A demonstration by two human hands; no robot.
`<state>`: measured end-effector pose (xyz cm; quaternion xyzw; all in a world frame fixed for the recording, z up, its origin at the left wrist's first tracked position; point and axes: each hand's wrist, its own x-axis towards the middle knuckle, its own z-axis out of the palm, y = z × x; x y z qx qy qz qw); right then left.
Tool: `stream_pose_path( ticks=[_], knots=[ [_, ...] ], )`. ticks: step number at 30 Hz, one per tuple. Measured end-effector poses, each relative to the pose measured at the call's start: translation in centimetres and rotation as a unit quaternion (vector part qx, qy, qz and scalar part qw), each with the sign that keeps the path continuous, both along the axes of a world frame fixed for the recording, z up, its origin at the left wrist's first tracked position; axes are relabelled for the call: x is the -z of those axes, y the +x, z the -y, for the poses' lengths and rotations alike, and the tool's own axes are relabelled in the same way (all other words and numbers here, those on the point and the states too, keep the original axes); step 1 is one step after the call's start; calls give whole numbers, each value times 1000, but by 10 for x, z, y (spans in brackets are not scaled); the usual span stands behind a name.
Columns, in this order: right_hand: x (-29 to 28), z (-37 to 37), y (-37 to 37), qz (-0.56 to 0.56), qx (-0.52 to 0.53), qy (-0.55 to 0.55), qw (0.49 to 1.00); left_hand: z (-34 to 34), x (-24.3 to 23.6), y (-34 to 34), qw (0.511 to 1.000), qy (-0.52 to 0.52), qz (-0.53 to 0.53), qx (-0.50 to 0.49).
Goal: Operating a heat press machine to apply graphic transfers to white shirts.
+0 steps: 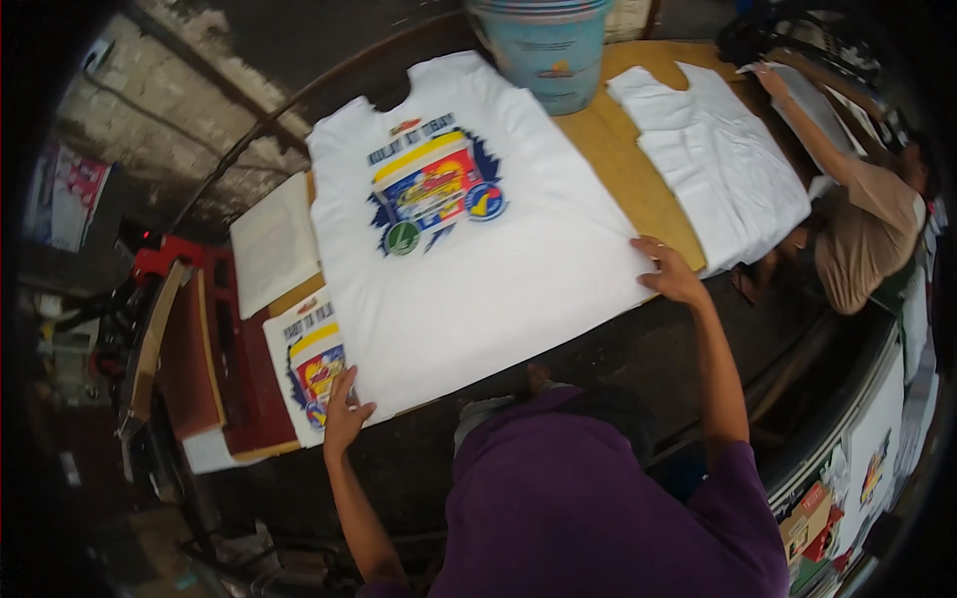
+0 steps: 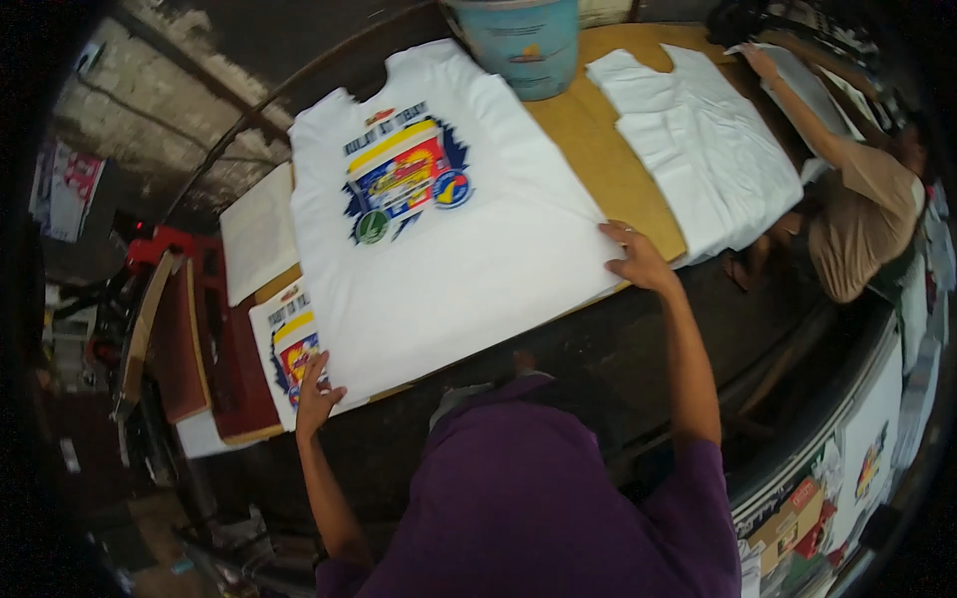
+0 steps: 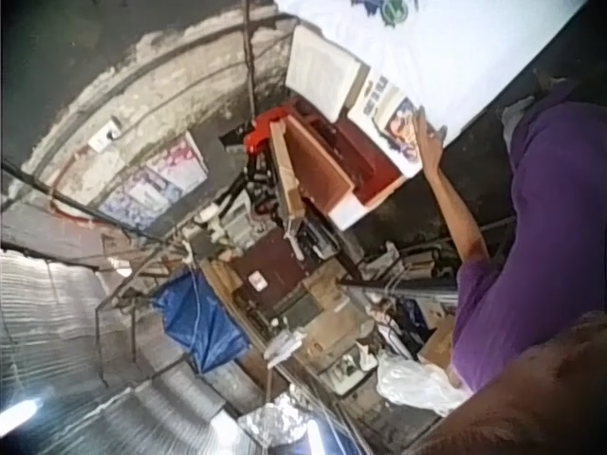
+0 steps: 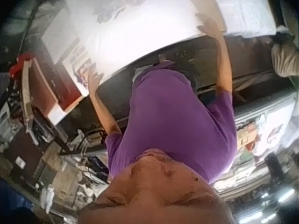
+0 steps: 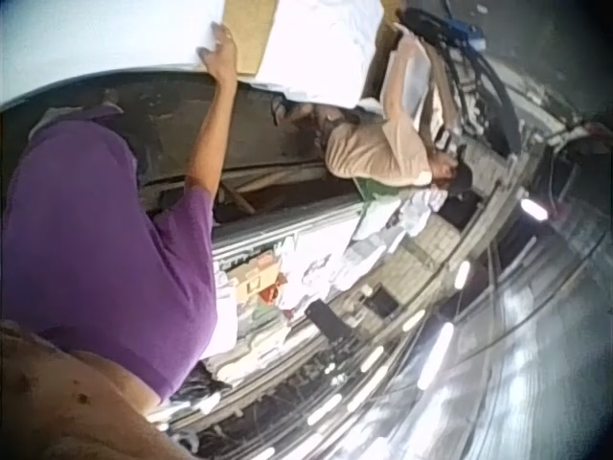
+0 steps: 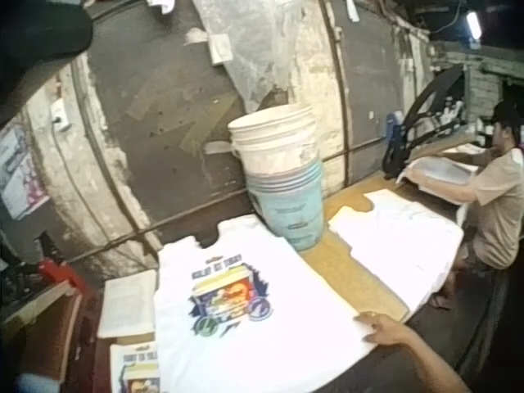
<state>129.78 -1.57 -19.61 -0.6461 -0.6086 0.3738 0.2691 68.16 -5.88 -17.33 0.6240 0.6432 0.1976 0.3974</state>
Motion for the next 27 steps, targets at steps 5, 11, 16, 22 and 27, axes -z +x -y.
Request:
stream_pose_path(
  ticks=[5, 11, 16, 22, 27],
  knots=[
    [-3, 2, 11, -34, 4, -21, 999, -6, -22, 9, 998, -1, 59, -21],
    [-4, 1, 6, -19, 9, -30, 999, 1, 4, 5, 999, -12, 40, 18],
    [-13, -1, 4, -1, -3, -17, 1000, 5, 2, -1, 1000, -3, 28, -6],
    [-9, -1, 4, 24, -12, -19, 999, 0, -3, 14, 1000, 15, 5, 4],
    [-21, 4, -7, 141, -20, 81, 987, -1, -15, 16, 996, 11, -94, -1]
  ],
)
